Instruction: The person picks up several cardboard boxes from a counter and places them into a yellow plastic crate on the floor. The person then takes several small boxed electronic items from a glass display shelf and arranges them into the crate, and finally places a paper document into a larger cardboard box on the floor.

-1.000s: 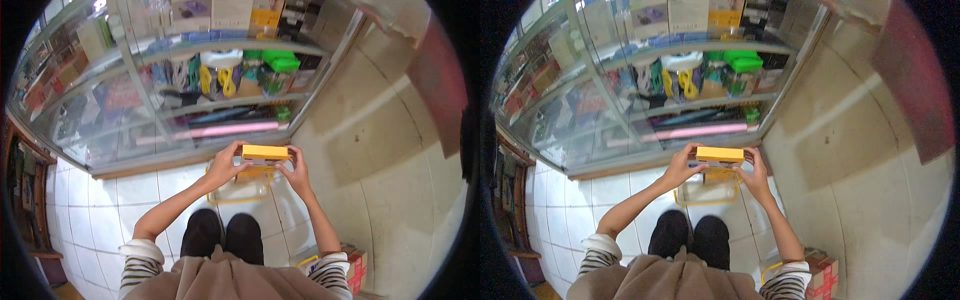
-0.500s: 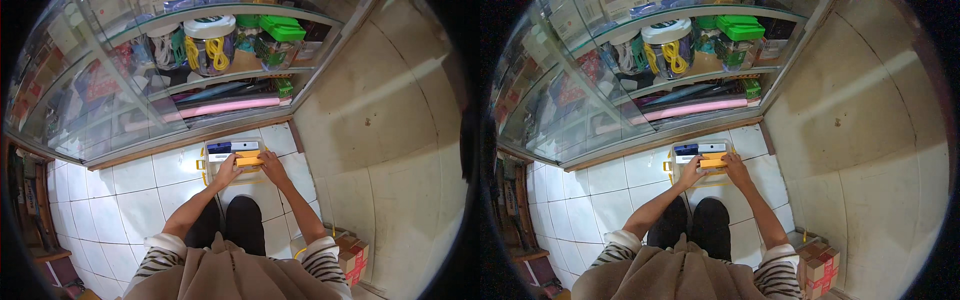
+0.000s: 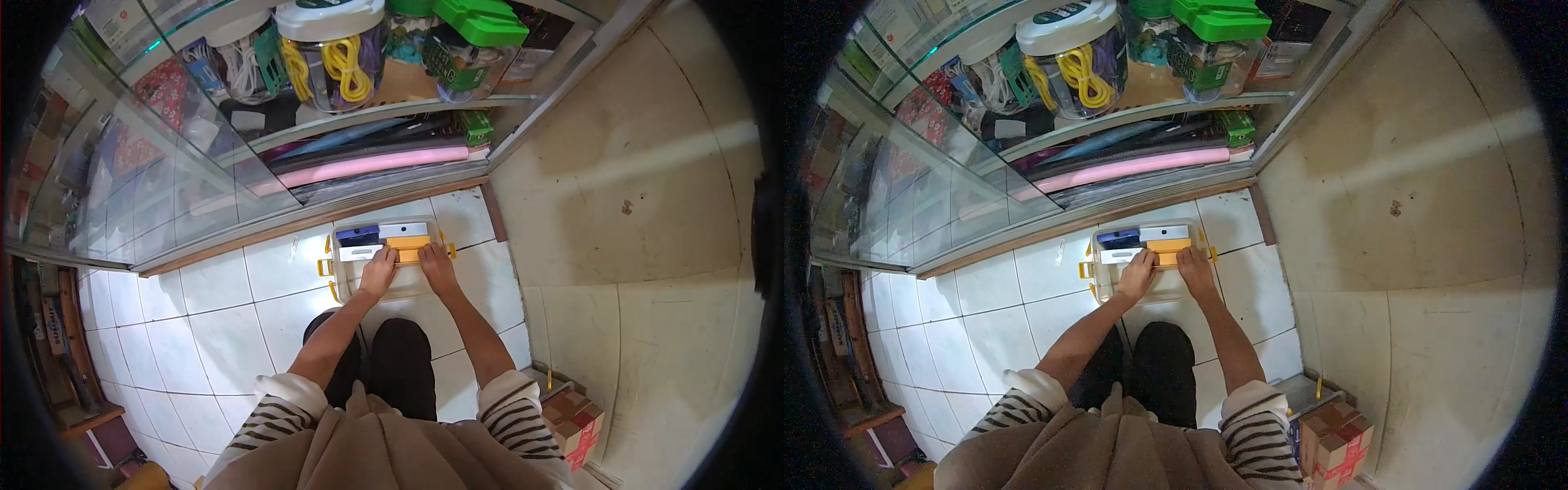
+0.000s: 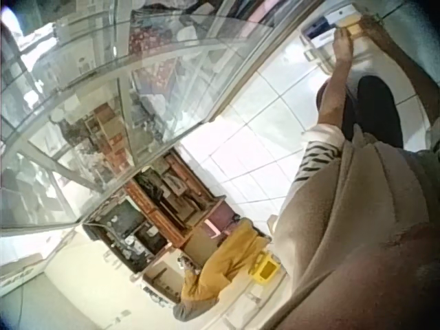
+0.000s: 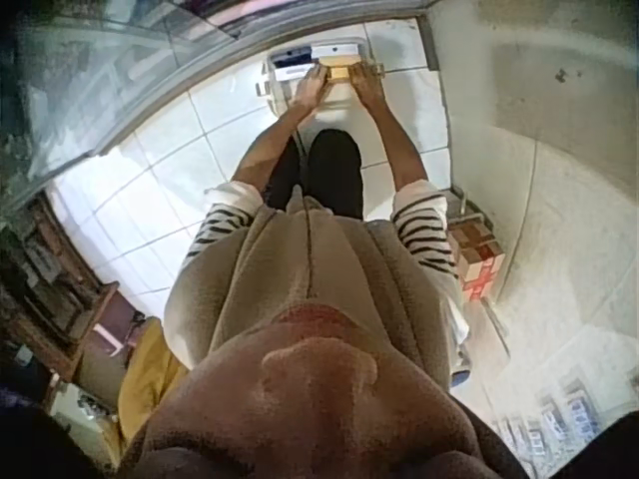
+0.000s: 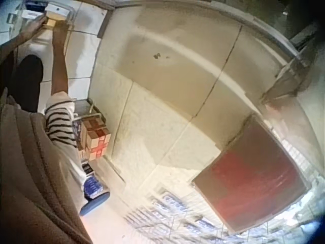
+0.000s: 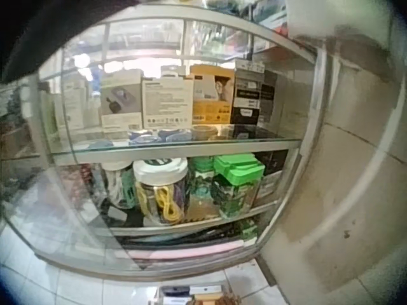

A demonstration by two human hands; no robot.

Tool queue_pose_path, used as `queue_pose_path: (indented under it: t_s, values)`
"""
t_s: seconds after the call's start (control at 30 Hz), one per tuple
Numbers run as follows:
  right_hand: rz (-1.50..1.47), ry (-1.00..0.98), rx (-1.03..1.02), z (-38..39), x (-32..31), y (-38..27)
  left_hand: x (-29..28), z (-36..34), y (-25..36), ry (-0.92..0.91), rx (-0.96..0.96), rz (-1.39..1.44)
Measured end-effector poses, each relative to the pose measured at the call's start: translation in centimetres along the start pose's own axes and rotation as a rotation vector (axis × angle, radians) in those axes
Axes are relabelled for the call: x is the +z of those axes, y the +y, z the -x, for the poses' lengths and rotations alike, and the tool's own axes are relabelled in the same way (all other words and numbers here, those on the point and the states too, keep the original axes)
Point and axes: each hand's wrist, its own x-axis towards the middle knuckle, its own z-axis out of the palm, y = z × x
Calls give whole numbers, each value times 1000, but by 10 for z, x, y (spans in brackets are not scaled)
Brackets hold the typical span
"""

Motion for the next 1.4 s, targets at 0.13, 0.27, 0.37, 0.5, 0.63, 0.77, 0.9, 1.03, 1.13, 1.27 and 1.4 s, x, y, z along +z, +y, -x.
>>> queue_pose_path:
  t_s: [0.13, 0.27, 0.37, 0.5, 0.63, 0.77, 0.9, 1.03, 1.13, 1.27, 1.4]
  values:
    - [53, 36, -1, 0, 1, -7, 1, 1, 4, -40, -81, 2]
    - [56, 4, 39, 10, -8, -12, -14, 10, 10, -61, -107, 110]
    - [-105, 29, 91, -7, -58, -4, -71, 3, 28, -21, -101, 118]
    - [-279, 356, 110, -50, -168, 16, -160, -37, 64, 227, 44, 202]
    - [-377, 785, 64, -118, -303, 33, -268, -98, 140, 523, 467, 334]
    - [-584, 1031, -16, -188, -396, 55, -350, -162, 211, 747, 721, 244]
    - [-428, 1081, -71, -266, -431, 96, -395, -237, 236, 975, 747, -69]
    - [-5, 1002, -62, -311, -457, 97, -416, -285, 232, 1107, 556, -423]
    - [203, 933, -5, -332, -459, 110, -411, -304, 223, 1035, 430, -456]
    - [186, 893, 17, -331, -462, 109, -399, -294, 216, 967, 475, -526]
    - [285, 965, -33, -323, -472, 115, -395, -284, 226, 1142, 621, -484]
